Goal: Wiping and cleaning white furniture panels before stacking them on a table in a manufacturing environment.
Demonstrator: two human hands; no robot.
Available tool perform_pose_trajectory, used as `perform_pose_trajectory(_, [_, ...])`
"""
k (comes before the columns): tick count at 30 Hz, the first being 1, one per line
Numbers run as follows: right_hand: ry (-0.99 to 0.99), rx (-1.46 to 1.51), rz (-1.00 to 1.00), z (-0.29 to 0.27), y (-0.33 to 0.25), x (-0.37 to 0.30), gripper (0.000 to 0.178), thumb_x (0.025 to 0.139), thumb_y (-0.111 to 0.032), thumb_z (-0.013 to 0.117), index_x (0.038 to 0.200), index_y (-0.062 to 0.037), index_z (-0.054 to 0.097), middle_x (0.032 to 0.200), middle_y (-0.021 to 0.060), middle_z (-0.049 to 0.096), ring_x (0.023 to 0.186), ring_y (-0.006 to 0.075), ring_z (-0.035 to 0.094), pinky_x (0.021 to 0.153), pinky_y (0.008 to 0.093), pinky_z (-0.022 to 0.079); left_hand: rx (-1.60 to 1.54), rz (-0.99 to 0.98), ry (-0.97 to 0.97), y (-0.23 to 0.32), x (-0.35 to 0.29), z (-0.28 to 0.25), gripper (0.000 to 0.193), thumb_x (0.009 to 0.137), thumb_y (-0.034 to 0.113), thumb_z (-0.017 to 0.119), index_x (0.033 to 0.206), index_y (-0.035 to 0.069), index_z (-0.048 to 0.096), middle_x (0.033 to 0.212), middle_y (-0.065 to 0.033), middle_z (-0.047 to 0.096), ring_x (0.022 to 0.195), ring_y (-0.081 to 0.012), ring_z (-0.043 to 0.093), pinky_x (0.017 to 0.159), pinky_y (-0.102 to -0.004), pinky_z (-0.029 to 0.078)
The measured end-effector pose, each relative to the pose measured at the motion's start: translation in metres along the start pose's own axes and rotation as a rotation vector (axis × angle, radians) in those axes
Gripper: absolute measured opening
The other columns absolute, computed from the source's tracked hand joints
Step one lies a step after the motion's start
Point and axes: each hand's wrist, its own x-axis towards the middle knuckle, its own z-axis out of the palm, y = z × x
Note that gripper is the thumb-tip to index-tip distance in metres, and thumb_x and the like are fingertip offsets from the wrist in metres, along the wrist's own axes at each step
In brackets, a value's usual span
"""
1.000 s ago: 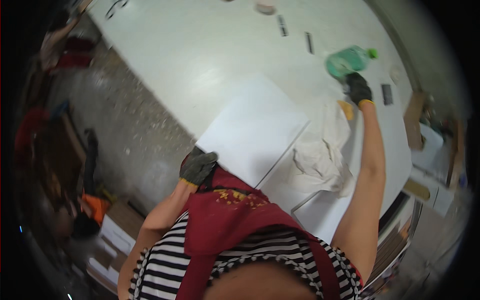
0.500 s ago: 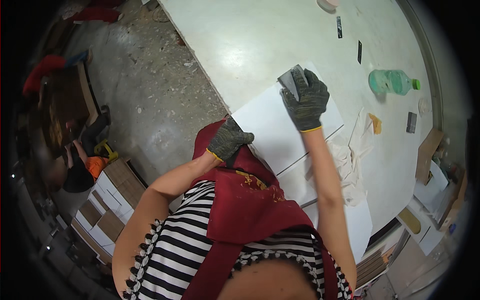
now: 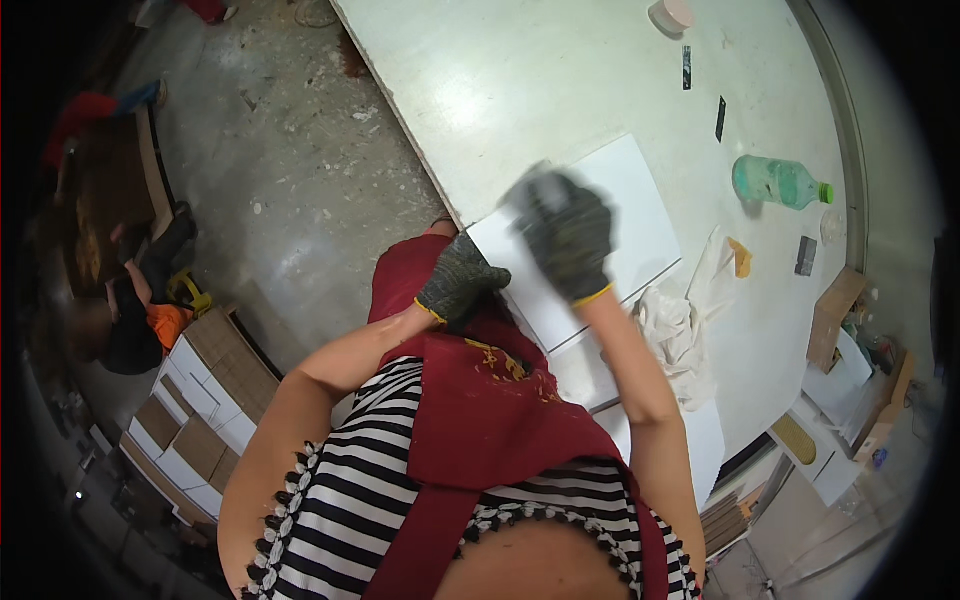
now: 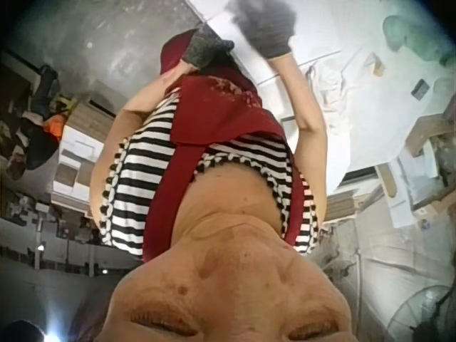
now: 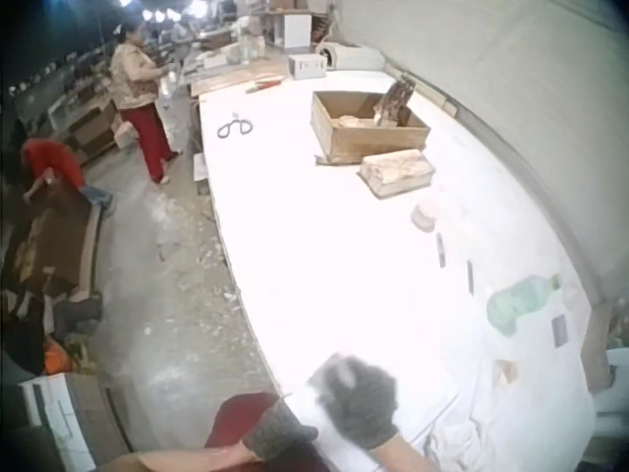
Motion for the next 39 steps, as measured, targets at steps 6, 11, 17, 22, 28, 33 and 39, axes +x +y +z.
perform_pose_trajectory(6, [0.012, 0.054, -0.007, -0.008, 0.032, 0.008, 0.053, 0.076, -0.035, 0.07, 0.124, -0.0153, 0.06, 0.119, 0.0192, 0.059, 0.104, 0.0352, 0.057, 0.08, 0.0463, 0.045, -0.146, -0.031, 0.009, 0.009, -0.001, -0.004, 0.054, 0.072, 0.017, 0.071, 0.12, -0.002, 0.054, 0.098, -0.015, 0.063, 0.091, -0.0261, 0.059, 0.083, -0.0349, 0.048])
perform_pose_trajectory(11, [-0.13, 0.061, 0.045, -0.003, 0.005, -0.002, 0.044, 0.072, -0.038, 0.071, 0.113, -0.0227, 0.066, 0.119, 0.0183, 0.059, 0.097, 0.0323, 0.059, 0.077, 0.0444, 0.046, 0.13, -0.017, -0.009, 0.001, 0.005, -0.002, 0.053, 0.074, 0.015, 0.07, 0.122, -0.001, 0.053, 0.103, -0.0136, 0.063, 0.094, -0.0241, 0.06, 0.085, -0.035, 0.048])
perform_pose_trajectory(17, [-0.053, 0.119, 0.02, -0.012, 0.032, 0.01, 0.049, 0.072, -0.041, 0.07, 0.115, -0.0177, 0.064, 0.119, 0.0161, 0.057, 0.101, 0.0316, 0.056, 0.077, 0.0468, 0.042, 0.003, 0.003, 0.054, -0.01, -0.002, 0.001, 0.058, 0.072, 0.015, 0.074, 0.124, 0.001, 0.052, 0.107, -0.0121, 0.062, 0.094, -0.0213, 0.06, 0.084, -0.0339, 0.05])
perform_pose_trajectory(22, [-0.168, 0.118, -0.038, -0.013, -0.004, 0.005, 0.049, 0.07, -0.038, 0.072, 0.116, -0.021, 0.064, 0.122, 0.0159, 0.057, 0.099, 0.0309, 0.056, 0.079, 0.0483, 0.042, -0.191, -0.092, 0.06, -0.005, -0.001, 0.004, 0.056, 0.071, 0.015, 0.074, 0.121, 0.0, 0.053, 0.099, -0.0116, 0.064, 0.088, -0.0197, 0.061, 0.08, -0.0339, 0.051])
perform_pose_trajectory(28, [-0.186, 0.14, -0.066, -0.016, 0.028, 0.01, 0.049, 0.071, -0.037, 0.072, 0.115, -0.017, 0.065, 0.122, 0.0181, 0.057, 0.101, 0.032, 0.057, 0.082, 0.0486, 0.042, -0.4, -0.16, 0.106, 0.001, -0.004, 0.002, 0.049, 0.072, 0.015, 0.074, 0.115, 0.0, 0.055, 0.092, -0.0097, 0.064, 0.081, -0.0168, 0.061, 0.072, -0.0323, 0.052])
perform_pose_trajectory(33, [-0.142, 0.055, -0.112, -0.025, -0.009, 0.016, 0.047, 0.066, -0.037, 0.074, 0.109, -0.0186, 0.068, 0.115, 0.0172, 0.06, 0.091, 0.0316, 0.06, 0.07, 0.0442, 0.046, -0.241, -0.128, 0.08, -0.007, 0.0, 0.006, 0.05, 0.072, 0.015, 0.074, 0.116, 0.0, 0.055, 0.092, -0.0093, 0.064, 0.08, -0.0154, 0.061, 0.071, -0.0315, 0.052])
perform_pose_trajectory(39, [-0.144, -0.084, -0.063, -0.016, 0.03, 0.02, 0.042, 0.077, -0.038, 0.067, 0.117, -0.0248, 0.063, 0.124, 0.0065, 0.059, 0.099, 0.029, 0.058, 0.078, 0.0414, 0.046, -0.199, -0.088, 0.047, -0.002, -0.005, 0.0, 0.053, 0.076, 0.015, 0.073, 0.124, 0.002, 0.053, 0.106, -0.0123, 0.062, 0.095, -0.0196, 0.058, 0.083, -0.033, 0.049])
